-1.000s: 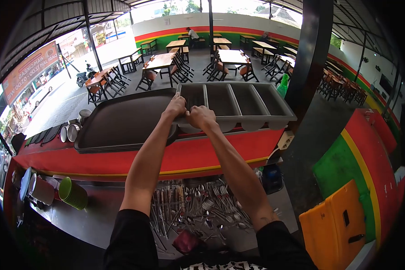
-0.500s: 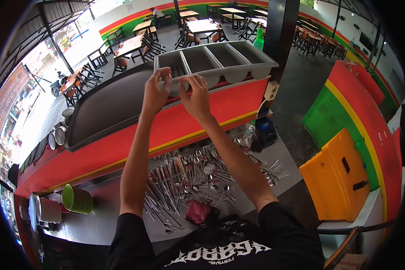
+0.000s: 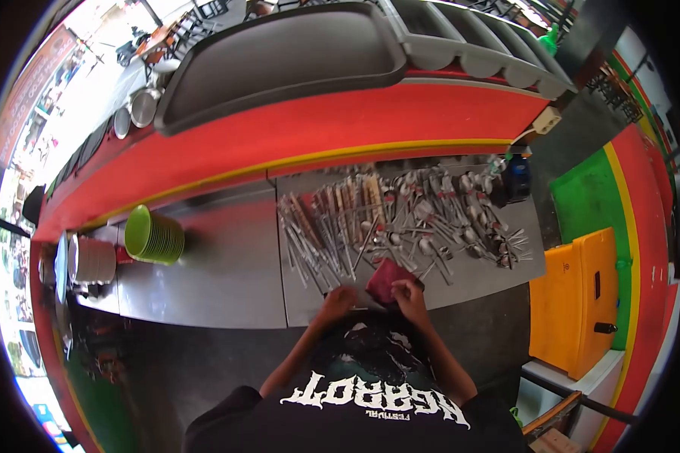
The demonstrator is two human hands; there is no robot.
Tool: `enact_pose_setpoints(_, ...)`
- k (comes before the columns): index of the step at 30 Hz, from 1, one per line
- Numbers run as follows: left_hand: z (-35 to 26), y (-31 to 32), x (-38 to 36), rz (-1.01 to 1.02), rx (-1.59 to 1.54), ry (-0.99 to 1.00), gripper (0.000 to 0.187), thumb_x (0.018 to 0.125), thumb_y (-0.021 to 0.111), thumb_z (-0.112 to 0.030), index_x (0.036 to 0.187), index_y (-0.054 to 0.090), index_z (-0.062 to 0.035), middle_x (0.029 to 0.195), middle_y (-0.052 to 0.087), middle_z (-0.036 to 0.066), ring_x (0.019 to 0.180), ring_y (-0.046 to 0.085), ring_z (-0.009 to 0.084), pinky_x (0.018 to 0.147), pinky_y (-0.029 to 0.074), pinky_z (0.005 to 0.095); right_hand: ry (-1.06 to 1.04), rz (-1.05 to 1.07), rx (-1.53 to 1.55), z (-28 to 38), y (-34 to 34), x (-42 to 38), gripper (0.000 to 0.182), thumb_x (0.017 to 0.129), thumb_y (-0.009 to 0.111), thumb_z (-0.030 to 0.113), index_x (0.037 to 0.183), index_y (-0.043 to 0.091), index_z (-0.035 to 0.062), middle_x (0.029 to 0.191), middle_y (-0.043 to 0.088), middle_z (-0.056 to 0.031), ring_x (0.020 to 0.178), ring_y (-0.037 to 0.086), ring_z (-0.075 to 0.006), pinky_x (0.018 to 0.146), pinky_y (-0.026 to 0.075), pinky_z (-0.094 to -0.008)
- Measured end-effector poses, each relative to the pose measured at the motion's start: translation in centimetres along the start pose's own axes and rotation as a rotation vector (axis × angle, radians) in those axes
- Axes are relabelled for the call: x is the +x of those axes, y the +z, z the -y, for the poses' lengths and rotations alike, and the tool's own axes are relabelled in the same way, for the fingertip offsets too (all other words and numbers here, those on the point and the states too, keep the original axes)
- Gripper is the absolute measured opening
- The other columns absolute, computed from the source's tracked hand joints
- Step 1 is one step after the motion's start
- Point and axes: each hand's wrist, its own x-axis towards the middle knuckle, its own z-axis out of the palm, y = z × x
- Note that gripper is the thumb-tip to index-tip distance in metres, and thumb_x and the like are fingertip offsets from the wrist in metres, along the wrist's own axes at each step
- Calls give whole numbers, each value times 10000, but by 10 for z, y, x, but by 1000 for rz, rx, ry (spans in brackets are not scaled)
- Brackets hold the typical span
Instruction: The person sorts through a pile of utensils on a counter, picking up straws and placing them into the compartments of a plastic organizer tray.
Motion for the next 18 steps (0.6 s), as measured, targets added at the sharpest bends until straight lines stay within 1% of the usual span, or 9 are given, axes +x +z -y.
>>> enact_pose_setpoints(1,17,-13,5,-48,-35,93,186,864,653,-127,1008,634,-10,849,668,56,801,628,143,716,501,304,18,-19,-22,0,10,3,148,907,616,89,1031,617,7,852,654,-44,790,627,-109,725,503,-255)
enact_pose_setpoints(3,-15,-35,9,-197,170,61,180,850,663,-127,987,635,-13,818,668,57,788,635,149,700,502,304,-32,41,-25,11,37,15,150,903,616,84,1031,616,5,861,656,-48,796,632,-112,728,504,-258)
enact_pose_setpoints(5,-33,-55,20,-341,124,145,172,848,652,-131,977,633,-19,816,677,79,776,653,187,687,504,312,-93,60,1,19,72,28,155,901,616,82,1033,613,2,867,655,-51,799,633,-115,727,504,-261)
enact_pose_setpoints(7,-54,-72,23,-582,268,140,192,859,650,-190,963,633,-29,819,684,120,756,670,274,673,514,357,-158,54,53,17,114,39,162,899,616,84,1037,608,-1,870,651,-55,801,631,-118,721,501,-262)
enact_pose_setpoints(9,-58,-94,31,-774,454,35,260,858,656,-274,1002,619,-61,869,675,118,836,656,319,718,507,407,-129,78,9,39,150,39,180,893,627,90,1045,601,-3,877,647,-61,802,631,-124,709,506,-270)
enact_pose_setpoints(12,-35,-117,45,-1038,617,53,351,842,671,-342,1075,583,-94,925,651,77,933,626,303,781,475,462,-167,179,-4,27,187,31,215,883,643,101,1065,592,-2,888,645,-71,800,629,-130,696,510,-275)
enact_pose_setpoints(13,-38,-118,45,-995,616,-77,371,847,659,-352,1117,551,-122,963,627,55,1004,597,275,833,431,479,-194,222,-1,19,192,28,228,880,649,105,1072,590,-1,892,645,-74,798,628,-132,693,511,-276)
enact_pose_setpoints(16,-42,-119,41,-900,646,-155,349,857,641,-339,1114,551,-120,991,642,63,971,612,279,839,402,497,-97,314,-113,9,191,16,249,875,658,114,1088,590,3,921,652,-85,798,632,-139,705,513,-277)
enact_pose_setpoints(18,-33,-124,44,-940,691,-117,317,858,634,-320,1090,560,-116,999,656,65,936,629,275,840,391,489,-32,318,-120,10,192,11,244,875,657,117,1081,596,1,921,655,-89,794,633,-140,704,512,-275)
